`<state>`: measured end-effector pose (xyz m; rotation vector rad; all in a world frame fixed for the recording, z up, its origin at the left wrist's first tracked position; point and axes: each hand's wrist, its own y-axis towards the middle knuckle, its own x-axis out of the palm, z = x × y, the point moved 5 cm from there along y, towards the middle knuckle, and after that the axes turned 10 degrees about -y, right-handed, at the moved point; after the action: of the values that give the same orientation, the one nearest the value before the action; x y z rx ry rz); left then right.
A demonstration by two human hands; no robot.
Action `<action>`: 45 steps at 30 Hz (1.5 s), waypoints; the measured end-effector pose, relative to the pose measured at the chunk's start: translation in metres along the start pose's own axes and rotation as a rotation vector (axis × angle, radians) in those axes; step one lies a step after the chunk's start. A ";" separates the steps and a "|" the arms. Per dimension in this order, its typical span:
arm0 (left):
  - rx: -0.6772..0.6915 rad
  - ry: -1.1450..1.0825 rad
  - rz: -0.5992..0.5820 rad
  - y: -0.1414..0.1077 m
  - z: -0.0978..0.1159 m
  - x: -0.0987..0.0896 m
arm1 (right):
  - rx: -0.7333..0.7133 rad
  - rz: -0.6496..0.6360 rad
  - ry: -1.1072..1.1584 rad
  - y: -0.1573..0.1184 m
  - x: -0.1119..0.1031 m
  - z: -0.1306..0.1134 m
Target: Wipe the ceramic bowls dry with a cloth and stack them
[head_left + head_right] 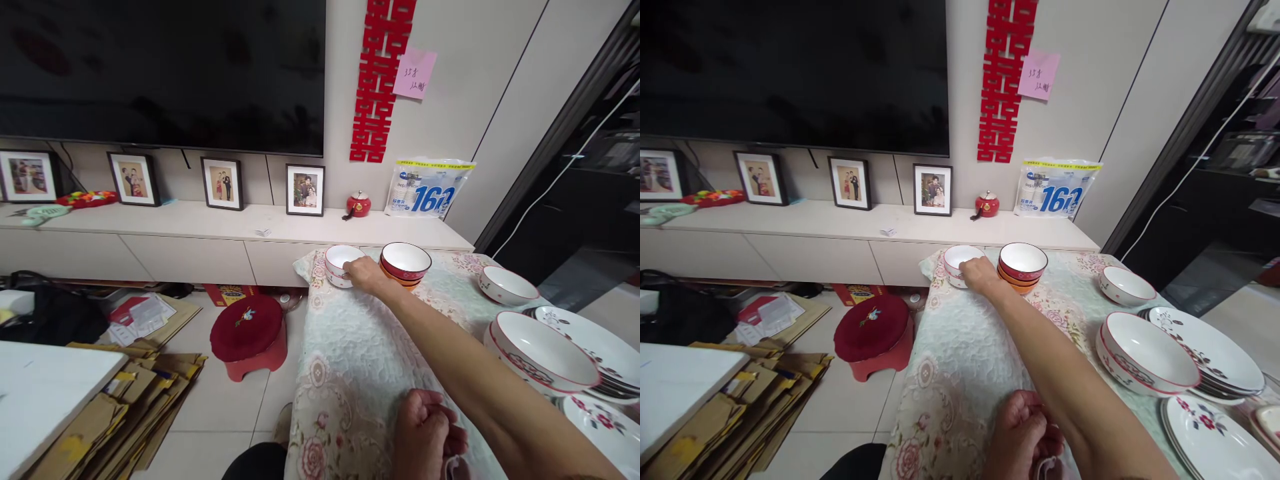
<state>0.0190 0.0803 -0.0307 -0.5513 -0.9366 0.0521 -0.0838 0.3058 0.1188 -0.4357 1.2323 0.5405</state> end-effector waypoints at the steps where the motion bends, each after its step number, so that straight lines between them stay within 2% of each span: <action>1: -0.005 0.007 0.004 0.000 0.000 0.000 | 0.011 0.018 -0.003 -0.001 0.000 -0.002; 5: -0.008 0.020 0.025 -0.002 0.004 0.003 | 0.044 0.091 -0.010 -0.005 -0.006 -0.007; 8: -0.011 0.036 0.018 -0.007 0.011 0.008 | 0.068 0.159 -0.018 -0.021 -0.019 -0.007; 11: -0.020 0.070 0.038 -0.014 0.017 0.008 | 0.093 0.272 0.000 -0.061 -0.037 -0.007; 14: 0.012 0.005 -0.042 -0.019 0.023 0.011 | 0.109 0.392 0.032 -0.121 -0.043 -0.010; 17: 0.075 -0.099 -0.068 -0.020 0.033 0.013 | 0.050 0.451 0.051 -0.183 -0.030 -0.018; 19: 0.078 -0.195 -0.017 -0.021 0.041 0.012 | 0.061 0.420 0.091 -0.218 -0.014 -0.021; 21: 0.068 -0.304 -0.062 -0.024 0.050 0.016 | 0.103 0.385 0.117 -0.245 0.003 -0.022; 25: 0.033 -0.306 -0.189 -0.033 0.057 0.025 | 0.166 0.364 0.108 -0.275 0.024 -0.027; 27: 0.089 -0.254 -0.217 -0.037 0.057 0.025 | 0.157 0.353 0.118 -0.281 0.029 -0.032; 30: 0.175 -0.180 -0.233 -0.040 0.056 0.023 | 0.152 0.380 0.170 -0.293 0.028 -0.039; 34: 0.228 -0.145 -0.212 -0.036 0.059 0.018 | 0.297 0.491 0.251 -0.330 0.025 -0.042; 37: 0.234 -0.143 -0.166 -0.033 0.061 0.014 | 0.382 0.384 0.335 -0.359 0.039 -0.048; 41: 0.230 -0.140 -0.156 -0.032 0.061 0.014 | 0.300 0.115 0.475 -0.370 0.058 -0.057; 43: 0.234 -0.140 -0.149 -0.032 0.060 0.013 | 0.261 0.019 0.614 -0.364 0.055 -0.050; 45: 0.241 -0.144 -0.147 -0.032 0.060 0.013 | 0.267 0.079 0.698 -0.353 0.036 -0.033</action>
<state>-0.0253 0.0822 0.0219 -0.2570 -1.0920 0.0719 0.1125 0.0110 0.0831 -0.3581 1.9708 0.2820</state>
